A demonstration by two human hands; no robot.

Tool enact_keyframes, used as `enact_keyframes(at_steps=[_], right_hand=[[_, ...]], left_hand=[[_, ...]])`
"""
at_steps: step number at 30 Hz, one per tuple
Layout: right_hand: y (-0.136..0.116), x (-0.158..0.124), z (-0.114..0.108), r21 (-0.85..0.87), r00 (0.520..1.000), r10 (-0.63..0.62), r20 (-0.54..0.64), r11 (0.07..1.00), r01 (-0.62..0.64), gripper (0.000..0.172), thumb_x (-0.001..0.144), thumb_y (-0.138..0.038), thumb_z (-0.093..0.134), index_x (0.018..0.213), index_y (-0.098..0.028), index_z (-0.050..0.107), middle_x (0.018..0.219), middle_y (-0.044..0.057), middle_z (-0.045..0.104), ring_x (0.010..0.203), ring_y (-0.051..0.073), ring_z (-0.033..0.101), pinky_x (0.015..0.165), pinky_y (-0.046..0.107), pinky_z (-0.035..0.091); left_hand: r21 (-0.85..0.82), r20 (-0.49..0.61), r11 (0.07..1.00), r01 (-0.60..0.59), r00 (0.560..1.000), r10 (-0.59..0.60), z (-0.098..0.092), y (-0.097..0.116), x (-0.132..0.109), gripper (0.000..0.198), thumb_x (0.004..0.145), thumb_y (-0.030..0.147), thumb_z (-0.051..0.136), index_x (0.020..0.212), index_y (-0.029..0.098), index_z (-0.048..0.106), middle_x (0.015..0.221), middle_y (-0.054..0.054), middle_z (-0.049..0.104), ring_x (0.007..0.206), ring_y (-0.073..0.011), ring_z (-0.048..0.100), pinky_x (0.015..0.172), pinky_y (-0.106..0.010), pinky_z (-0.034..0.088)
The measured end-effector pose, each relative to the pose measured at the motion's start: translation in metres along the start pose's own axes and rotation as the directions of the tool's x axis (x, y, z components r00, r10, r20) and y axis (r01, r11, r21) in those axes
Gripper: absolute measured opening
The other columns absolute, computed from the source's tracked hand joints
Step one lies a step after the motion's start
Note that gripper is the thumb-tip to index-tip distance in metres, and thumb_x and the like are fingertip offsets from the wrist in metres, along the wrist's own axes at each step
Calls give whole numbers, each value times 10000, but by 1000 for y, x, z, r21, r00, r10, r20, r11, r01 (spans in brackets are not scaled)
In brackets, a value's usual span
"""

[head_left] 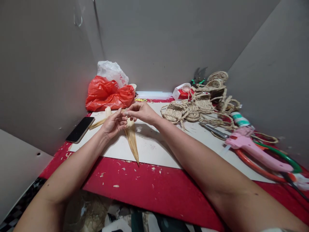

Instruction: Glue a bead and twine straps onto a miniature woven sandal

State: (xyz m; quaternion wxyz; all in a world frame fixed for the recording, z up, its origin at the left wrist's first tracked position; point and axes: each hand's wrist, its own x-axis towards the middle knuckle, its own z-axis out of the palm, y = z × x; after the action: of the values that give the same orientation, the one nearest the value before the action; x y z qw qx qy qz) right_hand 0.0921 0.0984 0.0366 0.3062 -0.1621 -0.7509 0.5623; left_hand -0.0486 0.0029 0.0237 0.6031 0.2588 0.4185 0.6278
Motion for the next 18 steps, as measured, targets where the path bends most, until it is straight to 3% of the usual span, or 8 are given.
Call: enact_keyframes(at_steps=[5,10,13,18], right_hand=[[7,3,3,19,993,-49,-111,998,52,237,657,-327,752,660,-134,615,524,-17,597,468,88,559,413,183,431],[14,6,3,47,983,-109,-151,992,118,235,680,-332,722,670,-151,572,520,-48,553,448,67,505,407,177,412],[16,6,3,61,985,-122,-124,990,131,256,713,-352,708,686,-165,535,531,-68,521,440,53,470,413,174,403],[15,4,2,206,998,-64,27,977,57,352,719,-445,725,720,-176,497,552,-79,504,450,48,444,430,175,396]], left_hand=[[-59,-5,998,-18,1000,18,1,-2,0,259,885,320,587,828,86,683,640,-54,683,514,-100,624,497,-187,523],[-126,23,991,-44,999,47,3,-1,-2,253,901,303,562,845,88,682,674,-59,696,535,-94,635,500,-173,519],[-151,44,988,-34,998,41,4,-1,-5,287,920,310,528,869,71,680,677,-64,694,534,-96,634,498,-177,524],[-193,24,981,-30,999,35,7,-3,-7,281,925,300,515,834,86,672,681,-79,699,549,-112,646,513,-198,540]])
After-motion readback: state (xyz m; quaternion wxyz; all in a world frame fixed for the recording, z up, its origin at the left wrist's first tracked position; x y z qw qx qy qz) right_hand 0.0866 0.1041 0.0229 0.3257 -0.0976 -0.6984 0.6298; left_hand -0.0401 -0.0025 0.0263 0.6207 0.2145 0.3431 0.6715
